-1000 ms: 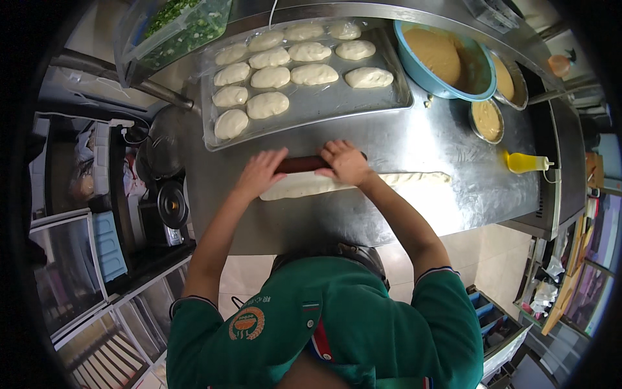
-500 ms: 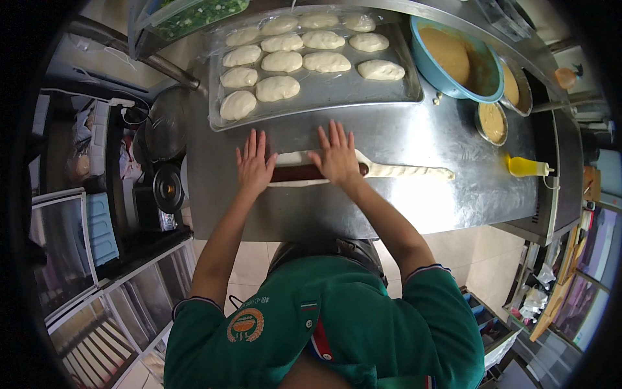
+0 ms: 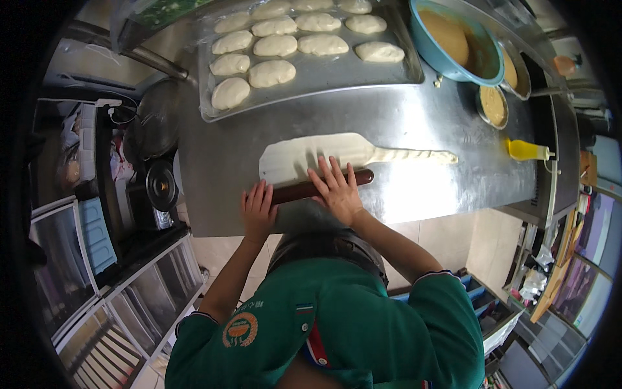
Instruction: The person retrieves dough balls from a tray, rolls one into a long strip, flattens it with a rolling pin, spreads a paste, sprinkles chopped green onions, and rolls the dough into a scorpion bun. The finished bun is placed on a tray.
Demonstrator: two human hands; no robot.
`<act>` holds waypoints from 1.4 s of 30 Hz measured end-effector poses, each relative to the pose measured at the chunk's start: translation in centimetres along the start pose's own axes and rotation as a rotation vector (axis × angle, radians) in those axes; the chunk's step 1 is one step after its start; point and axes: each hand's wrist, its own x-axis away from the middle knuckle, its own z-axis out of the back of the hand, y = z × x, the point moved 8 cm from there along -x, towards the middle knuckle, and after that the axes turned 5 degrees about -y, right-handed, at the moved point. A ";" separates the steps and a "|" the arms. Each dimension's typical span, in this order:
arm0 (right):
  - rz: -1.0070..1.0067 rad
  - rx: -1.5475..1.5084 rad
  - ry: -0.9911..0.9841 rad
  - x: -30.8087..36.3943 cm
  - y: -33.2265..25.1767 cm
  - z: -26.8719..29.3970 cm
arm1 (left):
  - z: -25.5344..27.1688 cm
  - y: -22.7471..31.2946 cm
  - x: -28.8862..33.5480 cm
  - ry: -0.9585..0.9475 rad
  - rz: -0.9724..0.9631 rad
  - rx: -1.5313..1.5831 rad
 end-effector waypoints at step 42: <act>0.134 -0.064 0.219 1.1 31.8 9.2 | -7.8 21.0 -29.4 -0.218 -0.401 0.030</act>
